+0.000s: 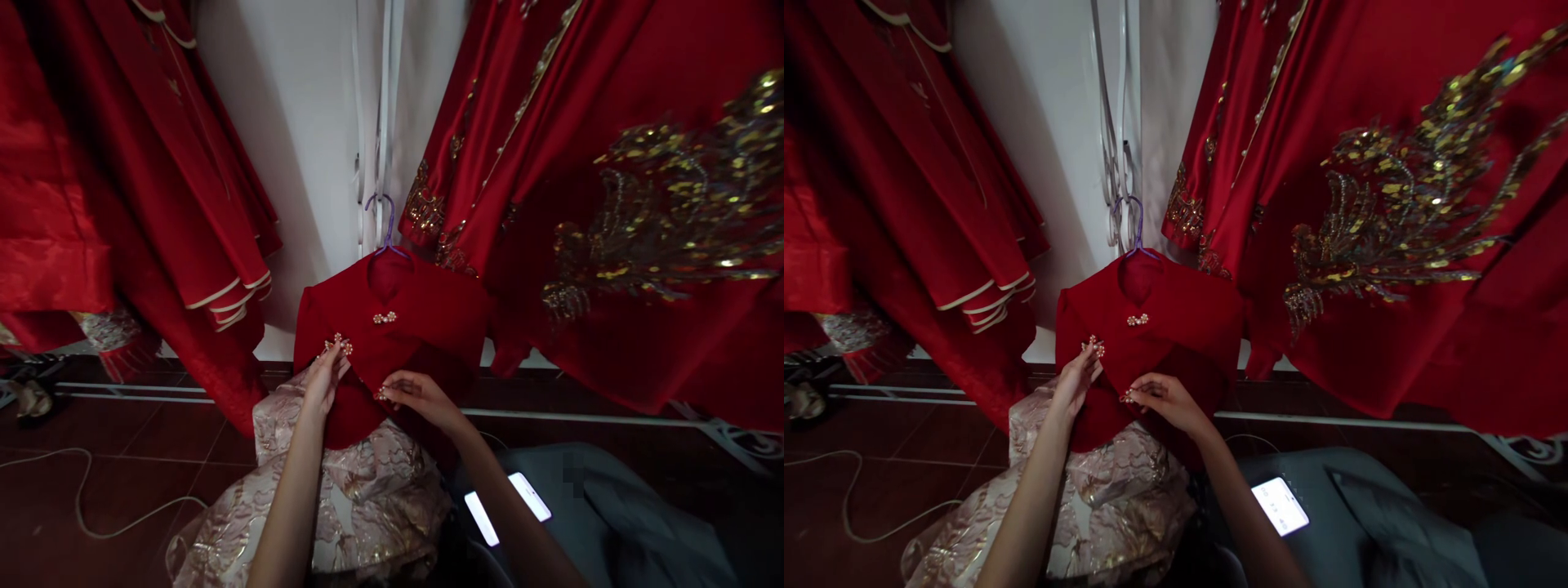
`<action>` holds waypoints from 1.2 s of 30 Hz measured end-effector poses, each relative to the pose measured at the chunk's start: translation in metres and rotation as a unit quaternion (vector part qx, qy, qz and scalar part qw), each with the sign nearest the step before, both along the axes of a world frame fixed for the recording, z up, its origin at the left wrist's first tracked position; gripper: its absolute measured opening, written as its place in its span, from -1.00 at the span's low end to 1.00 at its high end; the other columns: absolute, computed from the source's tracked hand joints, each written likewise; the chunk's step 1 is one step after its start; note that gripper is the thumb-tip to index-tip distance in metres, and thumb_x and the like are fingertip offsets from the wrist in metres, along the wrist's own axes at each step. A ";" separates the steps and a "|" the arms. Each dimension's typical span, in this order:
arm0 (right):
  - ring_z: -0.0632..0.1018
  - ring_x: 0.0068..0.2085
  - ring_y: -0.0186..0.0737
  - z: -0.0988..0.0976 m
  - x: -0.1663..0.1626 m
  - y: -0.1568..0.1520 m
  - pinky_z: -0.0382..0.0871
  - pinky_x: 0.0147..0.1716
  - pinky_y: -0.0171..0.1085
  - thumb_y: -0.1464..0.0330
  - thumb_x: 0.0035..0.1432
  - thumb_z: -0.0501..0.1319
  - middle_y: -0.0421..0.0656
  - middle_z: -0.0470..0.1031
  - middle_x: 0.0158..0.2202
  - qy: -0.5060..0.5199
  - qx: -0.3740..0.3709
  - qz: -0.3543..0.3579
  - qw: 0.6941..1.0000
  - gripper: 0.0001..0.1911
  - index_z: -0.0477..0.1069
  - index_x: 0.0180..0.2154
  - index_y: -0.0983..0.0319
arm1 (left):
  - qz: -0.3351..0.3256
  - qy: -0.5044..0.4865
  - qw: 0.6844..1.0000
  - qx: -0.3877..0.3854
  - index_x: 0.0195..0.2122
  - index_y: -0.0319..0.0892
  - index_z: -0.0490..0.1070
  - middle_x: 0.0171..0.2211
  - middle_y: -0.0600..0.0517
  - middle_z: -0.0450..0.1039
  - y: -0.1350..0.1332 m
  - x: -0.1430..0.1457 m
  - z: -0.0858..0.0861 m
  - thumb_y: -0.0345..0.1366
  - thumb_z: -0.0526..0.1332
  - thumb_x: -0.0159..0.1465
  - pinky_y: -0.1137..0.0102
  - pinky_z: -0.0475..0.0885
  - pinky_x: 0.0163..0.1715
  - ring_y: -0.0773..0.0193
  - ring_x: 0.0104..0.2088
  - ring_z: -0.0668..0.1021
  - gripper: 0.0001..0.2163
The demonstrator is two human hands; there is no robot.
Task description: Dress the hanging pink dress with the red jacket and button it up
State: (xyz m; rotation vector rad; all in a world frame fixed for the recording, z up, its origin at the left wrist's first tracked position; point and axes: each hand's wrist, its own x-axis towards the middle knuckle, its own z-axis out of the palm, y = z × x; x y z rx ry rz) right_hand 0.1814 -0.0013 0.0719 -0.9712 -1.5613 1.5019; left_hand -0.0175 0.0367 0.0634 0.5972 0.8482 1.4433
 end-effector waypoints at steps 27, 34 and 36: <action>0.49 -0.41 -0.33 0.014 0.008 -0.009 0.37 -0.38 -0.32 0.19 -0.04 0.29 -0.18 0.51 -0.37 -0.047 0.008 0.064 0.997 -0.71 0.43 -0.31 0.23 | -0.044 0.662 0.624 0.412 -0.13 -0.09 0.44 -0.25 -0.03 0.33 0.047 0.025 0.078 -0.21 0.12 0.23 0.34 0.32 -0.15 0.22 -0.19 0.40 -0.78; 0.51 -0.32 -0.27 0.011 0.016 -0.009 0.40 -0.30 -0.26 0.18 -0.03 0.28 -0.15 0.53 -0.35 -0.083 0.037 0.078 0.993 -0.70 0.43 -0.29 0.24 | -0.039 0.725 0.505 0.466 -0.27 -0.18 0.40 -0.20 -0.09 0.32 0.059 0.033 0.096 -0.26 0.10 0.24 0.23 0.24 -0.08 0.14 -0.13 0.35 -0.85; 0.51 -0.30 -0.25 0.013 0.019 -0.009 0.41 -0.28 -0.25 0.21 -0.02 0.29 -0.15 0.52 -0.34 -0.113 0.059 0.071 0.989 -0.72 0.44 -0.28 0.23 | -0.044 0.715 0.514 0.472 -0.26 -0.17 0.37 -0.22 -0.06 0.35 0.058 0.034 0.100 -0.27 0.09 0.24 0.20 0.18 -0.01 0.16 -0.13 0.37 -0.87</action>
